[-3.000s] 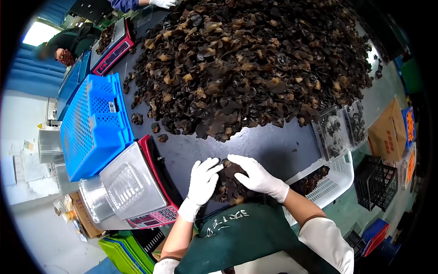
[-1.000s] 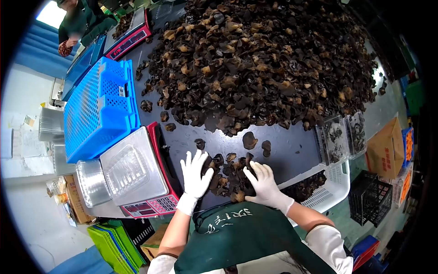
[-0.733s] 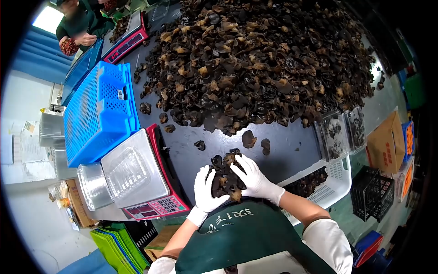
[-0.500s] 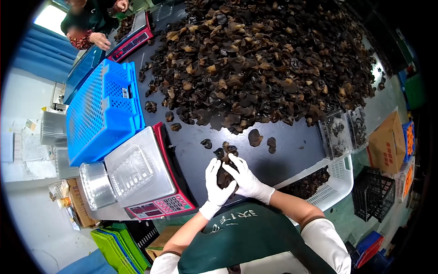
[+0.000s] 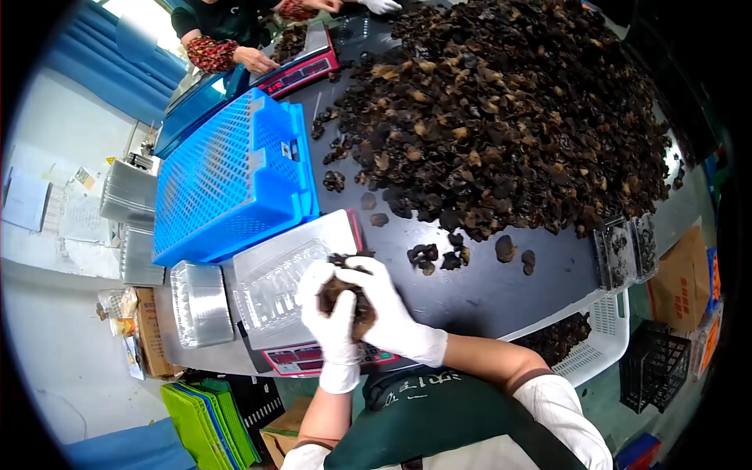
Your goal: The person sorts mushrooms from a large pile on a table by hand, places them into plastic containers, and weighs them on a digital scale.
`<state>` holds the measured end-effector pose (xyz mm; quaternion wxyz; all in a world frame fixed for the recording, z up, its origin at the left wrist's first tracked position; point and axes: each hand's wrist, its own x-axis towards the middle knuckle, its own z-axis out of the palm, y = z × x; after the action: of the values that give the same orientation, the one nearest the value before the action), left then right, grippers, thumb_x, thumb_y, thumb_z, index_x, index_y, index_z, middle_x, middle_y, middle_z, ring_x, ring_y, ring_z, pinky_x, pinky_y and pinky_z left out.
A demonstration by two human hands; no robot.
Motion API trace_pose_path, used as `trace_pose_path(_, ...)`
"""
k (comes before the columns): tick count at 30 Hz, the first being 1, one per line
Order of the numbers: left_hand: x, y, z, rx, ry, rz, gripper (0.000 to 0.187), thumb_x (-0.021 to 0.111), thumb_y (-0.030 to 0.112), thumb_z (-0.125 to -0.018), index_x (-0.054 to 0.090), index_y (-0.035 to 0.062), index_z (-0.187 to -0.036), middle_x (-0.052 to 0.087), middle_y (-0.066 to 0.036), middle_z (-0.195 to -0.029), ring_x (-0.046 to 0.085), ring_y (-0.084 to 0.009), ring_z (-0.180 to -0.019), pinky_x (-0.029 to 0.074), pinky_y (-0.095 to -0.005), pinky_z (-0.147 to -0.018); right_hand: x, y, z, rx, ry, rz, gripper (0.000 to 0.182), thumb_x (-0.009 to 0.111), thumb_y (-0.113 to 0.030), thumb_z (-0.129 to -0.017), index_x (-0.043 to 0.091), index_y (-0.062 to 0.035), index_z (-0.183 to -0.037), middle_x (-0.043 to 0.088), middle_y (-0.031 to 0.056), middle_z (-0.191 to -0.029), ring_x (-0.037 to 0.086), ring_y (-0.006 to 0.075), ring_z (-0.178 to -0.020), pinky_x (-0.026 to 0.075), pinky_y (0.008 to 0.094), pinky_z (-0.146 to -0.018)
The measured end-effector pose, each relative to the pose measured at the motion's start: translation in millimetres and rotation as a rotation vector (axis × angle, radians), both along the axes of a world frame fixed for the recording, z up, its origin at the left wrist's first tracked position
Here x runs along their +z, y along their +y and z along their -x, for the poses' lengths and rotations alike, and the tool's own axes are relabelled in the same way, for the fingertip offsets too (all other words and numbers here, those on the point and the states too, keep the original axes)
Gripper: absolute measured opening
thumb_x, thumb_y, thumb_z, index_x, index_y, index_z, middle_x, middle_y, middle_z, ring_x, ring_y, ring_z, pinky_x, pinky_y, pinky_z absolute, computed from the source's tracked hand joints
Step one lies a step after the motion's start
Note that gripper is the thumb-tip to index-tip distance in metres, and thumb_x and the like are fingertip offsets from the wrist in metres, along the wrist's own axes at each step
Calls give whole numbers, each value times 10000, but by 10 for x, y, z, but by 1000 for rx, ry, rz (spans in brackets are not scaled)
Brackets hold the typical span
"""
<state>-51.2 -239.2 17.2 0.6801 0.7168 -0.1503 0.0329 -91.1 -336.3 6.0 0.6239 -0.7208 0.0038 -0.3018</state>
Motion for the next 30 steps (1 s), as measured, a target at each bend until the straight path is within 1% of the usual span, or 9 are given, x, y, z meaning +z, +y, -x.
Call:
trace_pose_path(4, 8, 658, -634, 82, 5, -69, 264, 538, 57, -902, 599, -26, -1145, 607, -123, -1172, 566, -211, -1095, 420, -340, -997, 44, 529, -600, 110, 30, -21, 562, 678, -22, -683, 500, -86, -1213, 443, 191, -1253, 448, 409, -1117, 398, 487, -944)
trace_pose_path(9, -255, 1012, -1115, 160, -118, -207, 231, 505, 67, -937, 617, -21, -1118, 620, -121, -1120, 582, -217, -1055, 438, -334, -960, -115, 746, -1048, 123, 102, 222, 568, 703, -89, -682, 500, -70, -1211, 489, 170, -1168, 494, 388, -1033, 424, 468, -892)
trace_pose_path(11, -286, 1103, -1163, 155, -190, -387, 221, 505, 70, -931, 627, -7, -1099, 620, -136, -1103, 579, -250, -1050, 434, -355, -959, -24, 675, -1086, 156, 285, 572, 675, 754, -156, -657, 485, -51, -1268, 524, 144, -1120, 530, 341, -978, 444, 427, -837)
trace_pose_path(16, -74, 1268, -1122, 162, -289, -797, 195, 538, 74, -893, 649, 37, -1049, 640, -129, -1070, 556, -318, -1054, 385, -412, -1000, 191, 411, -954, 81, 328, 963, 920, 808, -229, -603, 395, -2, -1394, 537, 136, -1113, 541, 306, -955, 451, 397, -827)
trace_pose_path(19, -139, 1474, -1164, 142, -315, -769, 241, 519, 121, -908, 637, 52, -1107, 642, -109, -1138, 500, -328, -1154, 327, -436, -1067, 305, 326, -854, 211, 435, 875, 795, 734, -149, -694, 385, -26, -1398, 455, 181, -1336, 440, 390, -1224, 368, 472, -1031)
trace_pose_path(22, -108, 1637, -1151, 40, -304, -726, 389, 476, 293, -956, 584, 23, -1214, 598, -133, -1237, 465, -335, -1214, 296, -456, -1093, 326, 113, -660, 192, 277, 693, 718, 663, -146, -734, 402, -53, -1396, 469, 162, -1328, 439, 377, -1227, 354, 486, -1033)
trace_pose_path(26, -116, 1691, -1058, -64, -311, -901, 582, 501, 471, -925, 524, 35, -1308, 508, -190, -1325, 399, -389, -1270, 267, -493, -1107, -80, -508, -358, -101, 452, 616, 388, 630, -153, -720, 619, -110, -1106, 592, 79, -1153, 505, 292, -1110, 385, 446, -948)
trace_pose_path(27, -103, 1656, -1014, -62, -297, -910, 612, 519, 496, -906, 526, 34, -1307, 499, -203, -1324, 390, -406, -1273, 269, -503, -1105, -446, -648, -207, -310, 426, 771, 319, 638, -184, -751, 637, -119, -1063, 608, 69, -1124, 500, 285, -1121, 377, 455, -947)
trace_pose_path(30, -62, 1539, -905, -118, -247, -822, 583, 505, 472, -921, 534, 26, -1295, 506, -211, -1310, 399, -387, -1271, 294, -487, -1084, -839, -955, 150, -448, 668, 1027, 339, 649, -245, -822, 623, -160, -1149, 574, 75, -1215, 477, 334, -1165, 355, 487, -973)
